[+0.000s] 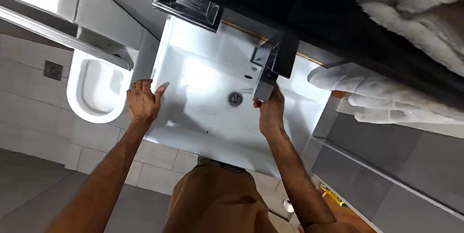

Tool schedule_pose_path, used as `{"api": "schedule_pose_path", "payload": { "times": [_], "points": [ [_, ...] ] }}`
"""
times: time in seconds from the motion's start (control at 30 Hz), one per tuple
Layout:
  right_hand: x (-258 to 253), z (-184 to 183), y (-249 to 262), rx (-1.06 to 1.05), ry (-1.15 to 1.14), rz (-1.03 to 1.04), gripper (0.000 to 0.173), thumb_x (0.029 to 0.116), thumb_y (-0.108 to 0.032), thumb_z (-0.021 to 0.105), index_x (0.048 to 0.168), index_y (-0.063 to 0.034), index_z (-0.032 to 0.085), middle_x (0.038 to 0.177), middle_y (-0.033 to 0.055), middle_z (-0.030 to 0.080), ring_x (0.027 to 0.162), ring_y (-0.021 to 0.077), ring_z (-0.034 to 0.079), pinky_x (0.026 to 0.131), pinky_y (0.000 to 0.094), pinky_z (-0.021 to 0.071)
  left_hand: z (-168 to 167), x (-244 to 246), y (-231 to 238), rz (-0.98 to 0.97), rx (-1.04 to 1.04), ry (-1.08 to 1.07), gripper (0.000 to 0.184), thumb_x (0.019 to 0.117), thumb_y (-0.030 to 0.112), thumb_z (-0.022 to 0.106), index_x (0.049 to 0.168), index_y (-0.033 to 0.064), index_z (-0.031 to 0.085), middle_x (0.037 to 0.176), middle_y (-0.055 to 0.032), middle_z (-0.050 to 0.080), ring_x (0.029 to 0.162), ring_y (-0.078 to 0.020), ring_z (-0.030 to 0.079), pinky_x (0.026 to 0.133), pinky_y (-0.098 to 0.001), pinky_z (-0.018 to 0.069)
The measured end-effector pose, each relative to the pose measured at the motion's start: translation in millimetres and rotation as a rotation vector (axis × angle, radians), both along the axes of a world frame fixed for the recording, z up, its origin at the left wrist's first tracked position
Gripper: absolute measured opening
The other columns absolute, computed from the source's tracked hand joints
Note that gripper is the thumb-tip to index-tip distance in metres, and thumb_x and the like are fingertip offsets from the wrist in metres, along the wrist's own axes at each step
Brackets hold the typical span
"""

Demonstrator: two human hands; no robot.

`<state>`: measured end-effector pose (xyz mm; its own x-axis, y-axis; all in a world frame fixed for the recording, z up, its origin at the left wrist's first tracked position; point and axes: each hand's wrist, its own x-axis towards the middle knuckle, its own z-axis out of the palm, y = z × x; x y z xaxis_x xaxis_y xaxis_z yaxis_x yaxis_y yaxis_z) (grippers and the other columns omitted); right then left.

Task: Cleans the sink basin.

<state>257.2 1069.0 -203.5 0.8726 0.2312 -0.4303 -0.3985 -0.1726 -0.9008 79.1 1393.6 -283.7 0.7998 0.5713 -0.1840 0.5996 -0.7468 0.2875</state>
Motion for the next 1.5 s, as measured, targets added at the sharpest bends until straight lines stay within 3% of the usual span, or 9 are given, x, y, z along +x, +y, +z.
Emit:
{"api": "schedule_pose_path", "payload": {
  "times": [0.07, 0.13, 0.37, 0.5, 0.67, 0.9, 1.1, 1.3, 1.5],
  "points": [
    [8, -12, 8, 0.069, 0.168, 0.109, 0.023, 0.1105, -0.028, 0.043, 0.117, -0.017, 0.061, 0.099, -0.0022, 0.066, 0.081, 0.0076, 0.063, 0.068, 0.0237, 0.0537, -6, -1, 1, -0.004, 0.026, -0.014, 0.086, 0.1024, 0.069, 0.027, 0.128, -0.0064, 0.059, 0.128, -0.0333, 0.06, 0.121, -0.0527, 0.057, 0.098, -0.0685, 0.0432],
    [14, -18, 21, 0.103, 0.178, 0.175, 0.024, 0.1102, -0.033, 0.047, 0.11, -0.0162, 0.063, 0.093, -0.0021, 0.066, 0.08, 0.0075, 0.063, 0.07, 0.0231, 0.0546, -12, -6, 2, 0.005, 0.051, -0.031, 0.084, 0.1031, 0.069, 0.027, 0.128, -0.0044, 0.06, 0.128, -0.0307, 0.061, 0.119, -0.0506, 0.058, 0.096, -0.0667, 0.0448],
    [16, -20, 24, 0.169, 0.133, 0.254, 0.042, 0.1127, -0.041, 0.034, 0.126, -0.0122, 0.063, 0.116, 0.0033, 0.072, 0.106, 0.014, 0.069, 0.091, 0.0322, 0.0574, -11, -3, 1, 0.037, 0.061, -0.06, 0.082, 0.1023, 0.069, 0.031, 0.126, -0.0033, 0.062, 0.125, -0.03, 0.063, 0.119, -0.0491, 0.059, 0.098, -0.0648, 0.0449],
    [18, -27, 34, 0.543, 0.338, 0.189, 0.064, 0.1113, -0.047, 0.008, 0.144, -0.0089, 0.048, 0.144, 0.0118, 0.059, 0.132, 0.0247, 0.059, 0.108, 0.0417, 0.0511, -9, -3, 1, 0.058, 0.048, -0.052, 0.081, 0.1021, 0.069, 0.033, 0.126, -0.0032, 0.062, 0.126, -0.0292, 0.063, 0.12, -0.0485, 0.059, 0.098, -0.064, 0.0449],
    [22, -19, 53, 0.721, 0.622, 0.3, 0.083, 0.1011, -0.068, -0.003, 0.159, -0.0214, 0.034, 0.161, 0.0062, 0.042, 0.142, 0.0232, 0.05, 0.112, 0.042, 0.0472, -8, -3, -1, 0.054, 0.057, -0.042, 0.083, 0.1022, 0.07, 0.031, 0.124, -0.004, 0.062, 0.124, -0.029, 0.063, 0.119, -0.048, 0.059, 0.098, -0.0624, 0.0459],
    [21, -49, 33, 0.721, 0.53, -0.088, 0.06, 0.1125, -0.044, 0.014, 0.149, -0.0049, 0.042, 0.15, 0.0171, 0.052, 0.14, 0.0325, 0.052, 0.115, 0.0484, 0.0441, -9, -2, -1, 0.066, 0.074, -0.031, 0.082, 0.1021, 0.07, 0.031, 0.122, -0.0035, 0.063, 0.121, -0.0279, 0.064, 0.118, -0.0467, 0.06, 0.097, -0.0612, 0.0464],
    [27, -41, 56, 0.725, 0.661, 0.129, 0.076, 0.1084, -0.054, 0.002, 0.146, -0.0032, 0.045, 0.144, 0.0181, 0.057, 0.132, 0.0312, 0.058, 0.109, 0.0459, 0.0498, -5, -3, -1, 0.068, 0.048, -0.011, 0.083, 0.1024, 0.069, 0.03, 0.124, -0.0044, 0.062, 0.124, -0.0289, 0.064, 0.119, -0.0476, 0.06, 0.098, -0.0622, 0.0463],
    [27, -52, 37, 0.73, 0.535, -0.173, 0.045, 0.1131, -0.031, 0.021, 0.129, -0.0046, 0.053, 0.126, 0.0152, 0.066, 0.122, 0.0295, 0.064, 0.106, 0.0451, 0.0512, -5, -1, -2, 0.081, 0.043, 0.005, 0.083, 0.1019, 0.07, 0.03, 0.124, -0.0039, 0.062, 0.123, -0.0285, 0.064, 0.119, -0.0472, 0.059, 0.098, -0.0613, 0.0461],
    [24, -35, 56, 0.629, 0.618, 0.198, 0.059, 0.113, -0.038, 0.012, 0.136, -0.0031, 0.053, 0.134, 0.0168, 0.065, 0.124, 0.0293, 0.065, 0.104, 0.044, 0.054, -6, -2, -1, 0.079, 0.037, 0.007, 0.082, 0.1023, 0.069, 0.031, 0.123, -0.004, 0.062, 0.122, -0.0282, 0.064, 0.119, -0.0462, 0.06, 0.098, -0.0599, 0.0464]
  ]
}}
